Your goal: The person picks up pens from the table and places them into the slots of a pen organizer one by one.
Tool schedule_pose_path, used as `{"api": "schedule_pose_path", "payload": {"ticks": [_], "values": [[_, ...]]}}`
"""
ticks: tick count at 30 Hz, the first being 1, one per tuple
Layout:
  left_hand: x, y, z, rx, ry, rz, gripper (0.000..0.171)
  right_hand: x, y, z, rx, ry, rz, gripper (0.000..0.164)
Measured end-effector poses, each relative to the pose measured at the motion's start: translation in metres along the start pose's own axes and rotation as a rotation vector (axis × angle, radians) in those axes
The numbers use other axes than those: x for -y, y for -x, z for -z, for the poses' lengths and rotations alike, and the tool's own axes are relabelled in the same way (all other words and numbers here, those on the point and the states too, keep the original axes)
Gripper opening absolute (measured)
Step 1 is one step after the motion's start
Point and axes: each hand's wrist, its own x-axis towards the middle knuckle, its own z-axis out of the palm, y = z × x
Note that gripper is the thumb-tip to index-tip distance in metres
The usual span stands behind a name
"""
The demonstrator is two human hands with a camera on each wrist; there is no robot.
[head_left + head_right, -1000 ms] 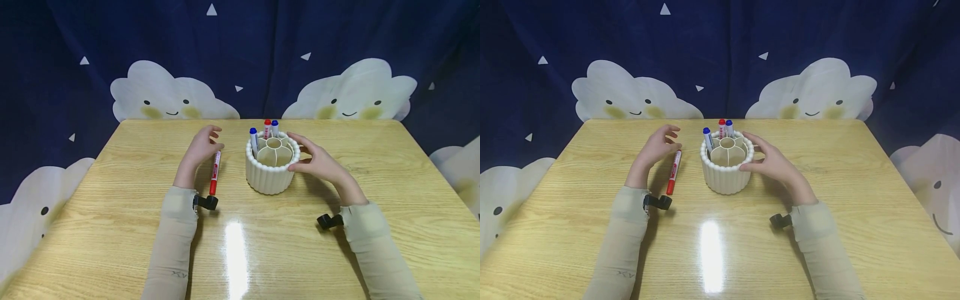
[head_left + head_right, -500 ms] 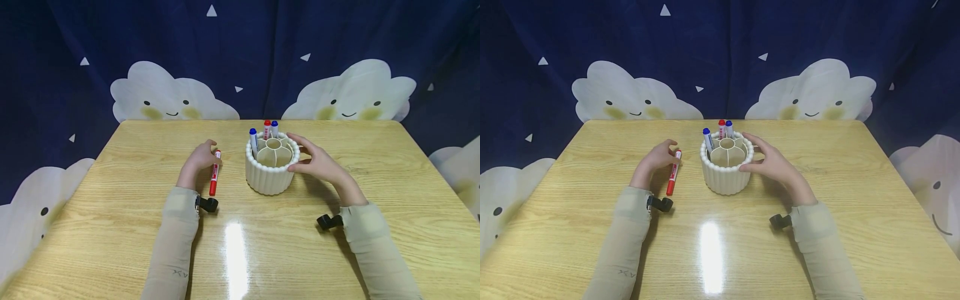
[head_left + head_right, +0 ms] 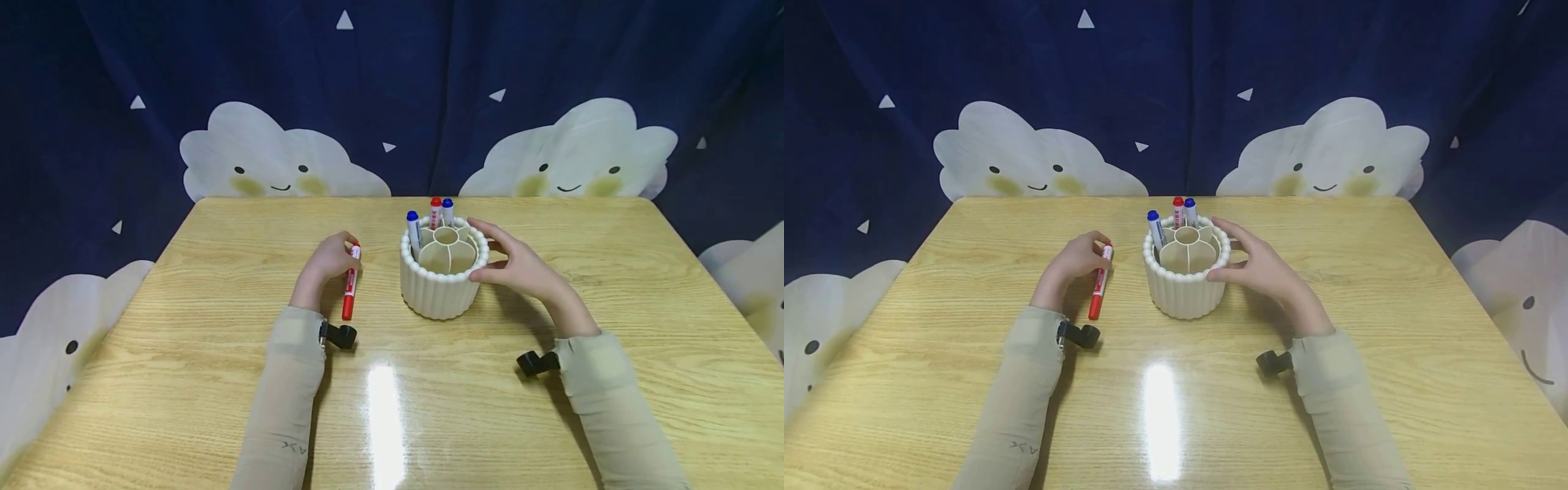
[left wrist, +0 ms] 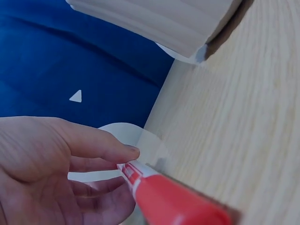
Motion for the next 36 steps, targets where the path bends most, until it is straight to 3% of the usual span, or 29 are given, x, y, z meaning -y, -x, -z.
{"api": "schedule_pose_path", "payload": {"ticks": [6, 19, 36], "values": [[-0.004, 0.002, 0.004, -0.034, 0.02, -0.004, 0.05, 0.0, 0.0, 0.0, -0.002, 0.001, 0.0, 0.083], [-0.015, 0.01, 0.016, -0.151, 0.092, -0.09, 0.052, 0.003, 0.001, 0.0, 0.004, 0.014, -0.008, 0.084], [-0.032, 0.026, 0.031, -0.251, 0.126, -0.276, 0.052, 0.001, 0.001, 0.0, 0.003, 0.018, -0.011, 0.083]]}}
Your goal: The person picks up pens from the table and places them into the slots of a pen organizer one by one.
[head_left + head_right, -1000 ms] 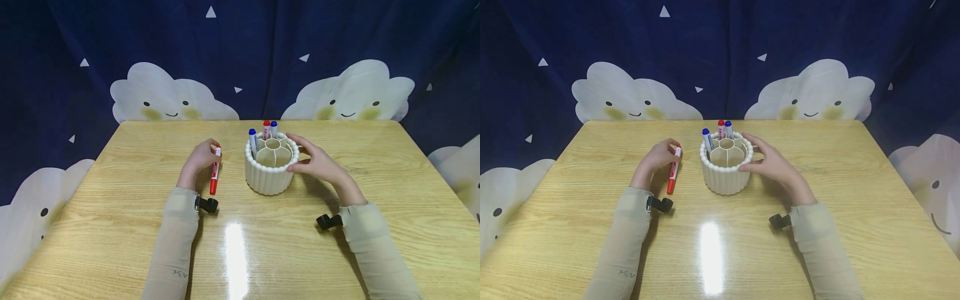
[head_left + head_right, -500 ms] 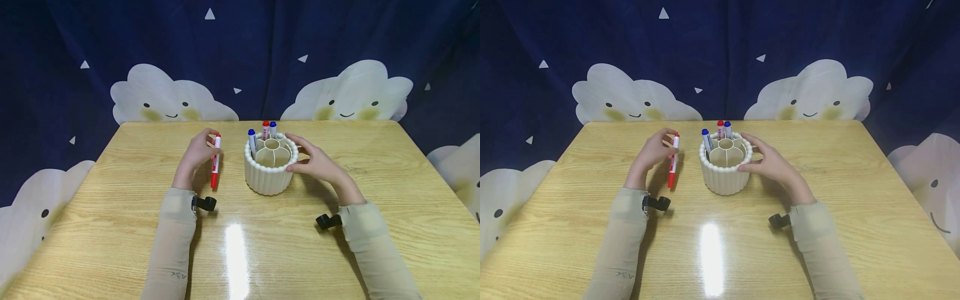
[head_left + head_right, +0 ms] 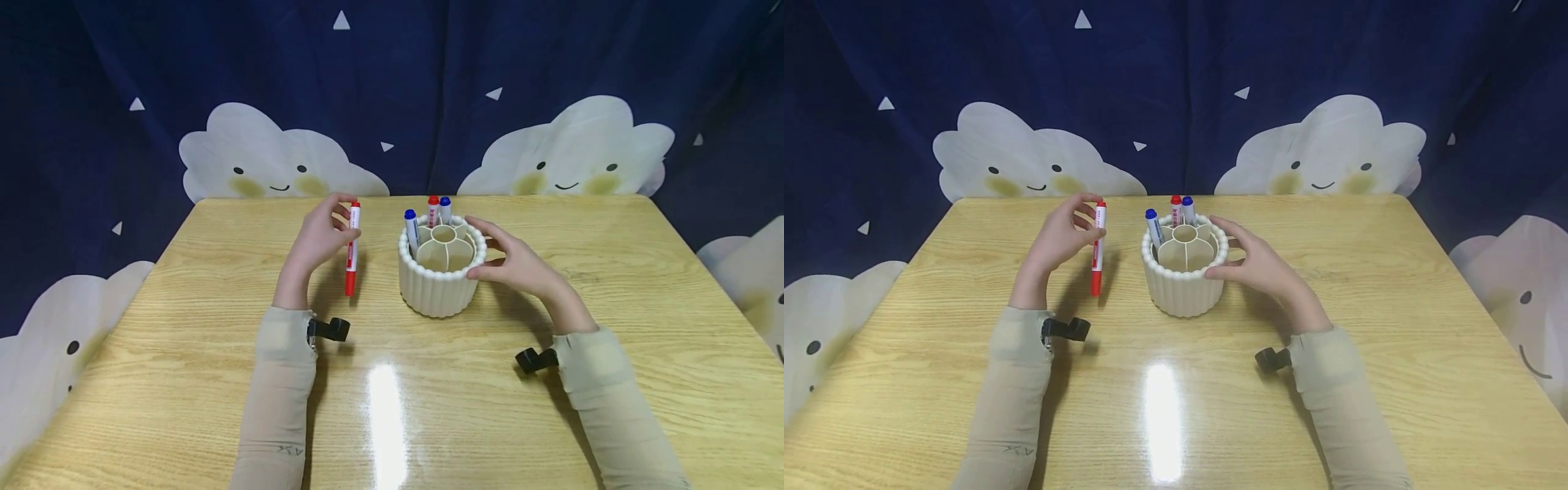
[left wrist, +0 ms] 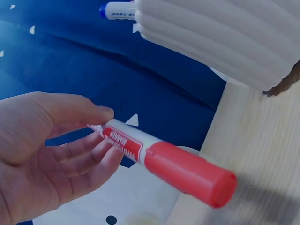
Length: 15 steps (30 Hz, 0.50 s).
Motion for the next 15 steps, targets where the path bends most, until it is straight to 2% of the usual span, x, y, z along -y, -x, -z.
{"api": "schedule_pose_path", "payload": {"ticks": [7, 15], "values": [[-0.011, 0.004, 0.005, -0.028, 0.012, -0.075, 0.052, 0.001, -0.001, 0.0, -0.003, -0.005, 0.002, 0.083], [-0.029, 0.01, 0.007, -0.062, -0.019, -0.143, 0.05, 0.002, 0.0, 0.0, -0.004, -0.005, 0.003, 0.083]]}}
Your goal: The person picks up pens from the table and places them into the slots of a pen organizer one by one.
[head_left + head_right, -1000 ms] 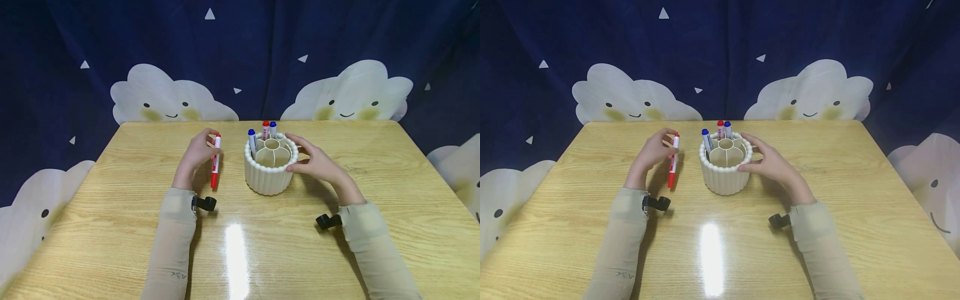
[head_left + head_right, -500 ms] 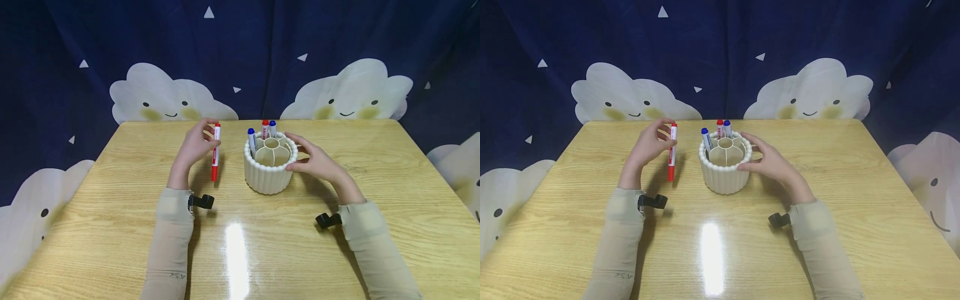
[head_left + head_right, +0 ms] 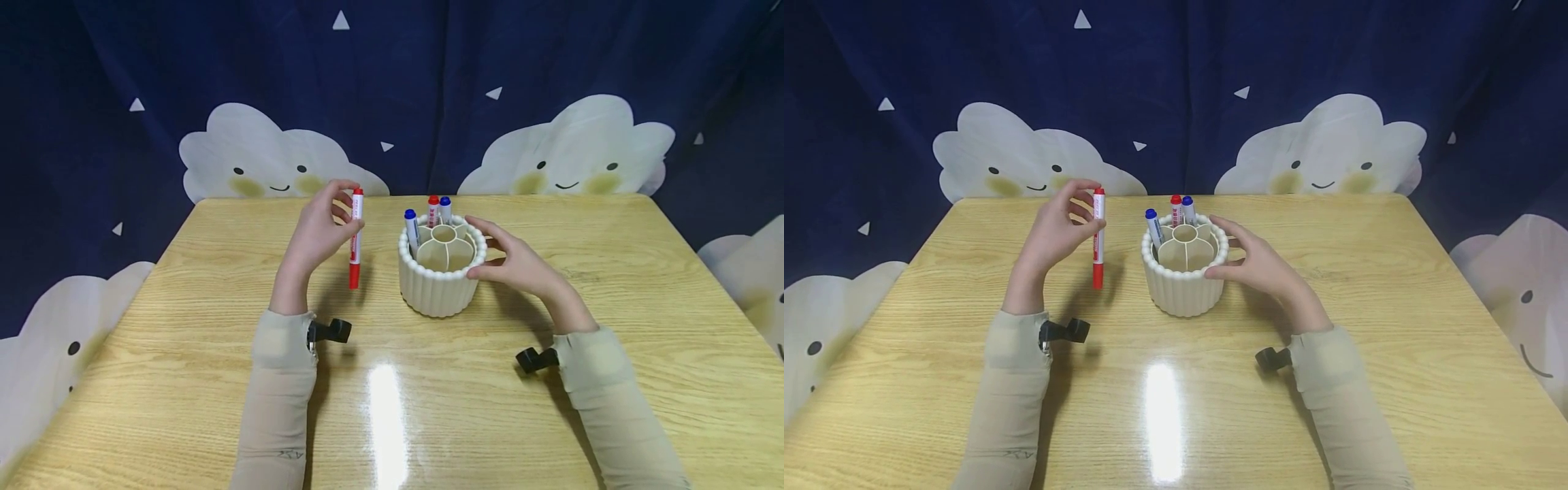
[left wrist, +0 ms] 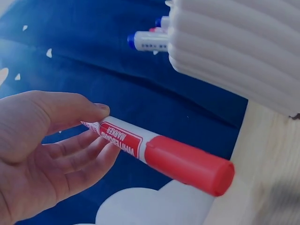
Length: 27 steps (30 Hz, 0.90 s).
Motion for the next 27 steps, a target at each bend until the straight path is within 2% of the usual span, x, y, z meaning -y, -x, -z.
{"api": "schedule_pose_path", "payload": {"ticks": [9, 13, 20, 27], "values": [[-0.019, 0.005, -0.002, -0.044, 0.027, -0.09, 0.051, 0.0, 0.001, 0.0, 0.001, -0.007, 0.0, 0.083], [-0.026, 0.006, -0.007, -0.078, 0.036, -0.161, 0.051, 0.0, 0.001, 0.0, 0.002, -0.016, 0.003, 0.083], [-0.037, 0.004, -0.013, -0.097, 0.102, -0.249, 0.05, -0.001, 0.0, 0.0, -0.002, -0.013, 0.001, 0.083], [-0.052, 0.003, -0.012, -0.178, 0.192, -0.297, 0.05, -0.001, -0.001, -0.001, 0.004, -0.023, 0.007, 0.084]]}}
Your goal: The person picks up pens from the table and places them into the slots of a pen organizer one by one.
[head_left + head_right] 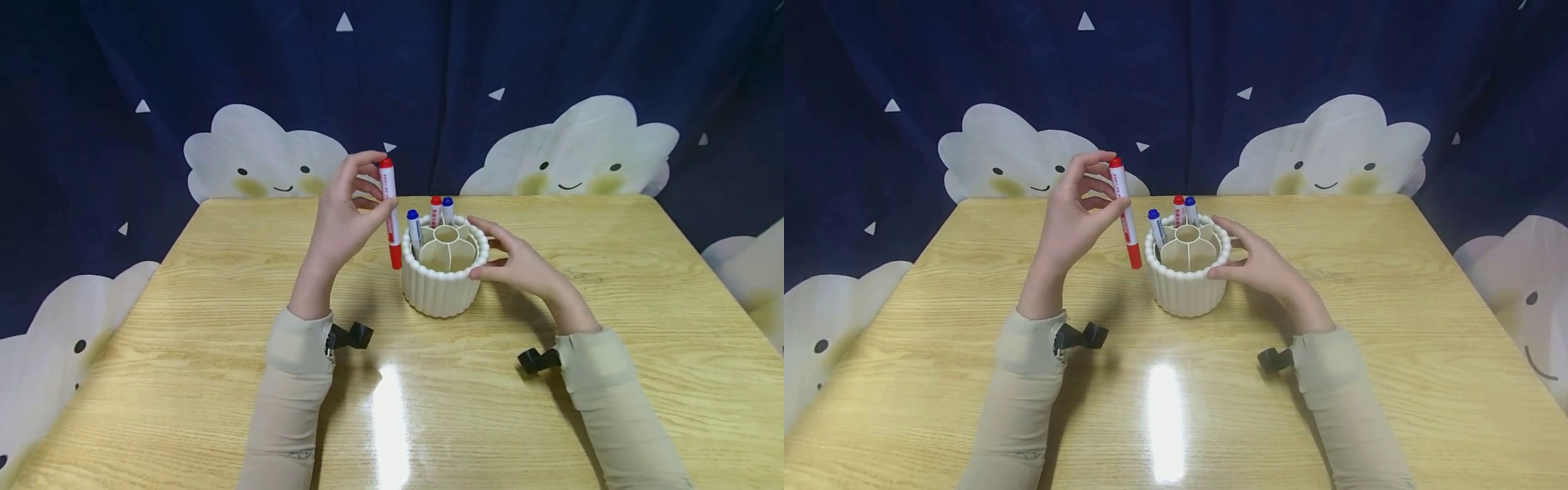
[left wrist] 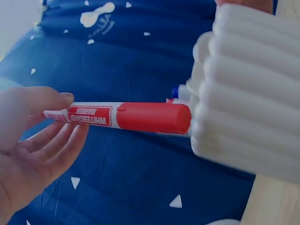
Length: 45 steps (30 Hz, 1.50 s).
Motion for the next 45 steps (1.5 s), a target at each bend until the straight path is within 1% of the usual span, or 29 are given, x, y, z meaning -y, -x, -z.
{"api": "schedule_pose_path", "payload": {"ticks": [5, 7, 9, 11, 14, 16, 19, 24, 29, 34, 39, 45], "values": [[-0.011, -0.004, -0.011, -0.049, 0.09, -0.054, 0.05, -0.001, 0.0, 0.001, -0.004, -0.001, 0.001, 0.083], [-0.016, -0.005, -0.016, -0.053, 0.117, -0.073, 0.05, -0.001, 0.0, 0.002, -0.001, -0.001, -0.001, 0.083], [-0.024, -0.003, -0.02, -0.047, 0.126, -0.082, 0.049, -0.002, 0.0, 0.002, 0.002, 0.0, -0.003, 0.083], [-0.023, -0.002, -0.025, -0.038, 0.129, -0.096, 0.048, -0.004, 0.0, 0.002, 0.006, 0.005, -0.007, 0.083], [-0.017, -0.001, -0.031, -0.004, 0.129, -0.098, 0.047, -0.004, 0.0, 0.002, 0.006, 0.015, -0.008, 0.083], [-0.008, 0.0, -0.036, 0.028, 0.125, -0.091, 0.047, -0.004, 0.0, 0.002, 0.003, 0.022, -0.006, 0.083], [-0.004, 0.001, -0.038, 0.083, 0.101, -0.052, 0.046, -0.002, 0.001, 0.002, 0.002, 0.017, -0.005, 0.083], [0.0, 0.001, -0.042, 0.173, 0.042, -0.01, 0.044, 0.001, 0.002, 0.003, -0.004, 0.011, -0.01, 0.083], [0.002, 0.002, -0.045, 0.273, -0.044, -0.016, 0.042, 0.0, 0.001, 0.002, -0.002, 0.014, -0.011, 0.082], [0.004, 0.001, -0.044, 0.352, -0.109, -0.024, 0.038, -0.001, -0.001, 0.001, 0.008, 0.016, -0.01, 0.081], [0.006, 0.001, -0.045, 0.403, -0.131, -0.011, 0.036, -0.001, -0.001, 0.002, 0.006, 0.019, -0.007, 0.081], [0.004, 0.003, -0.045, 0.431, -0.147, 0.017, 0.029, -0.002, 0.0, 0.002, 0.008, 0.024, -0.018, 0.081]]}}
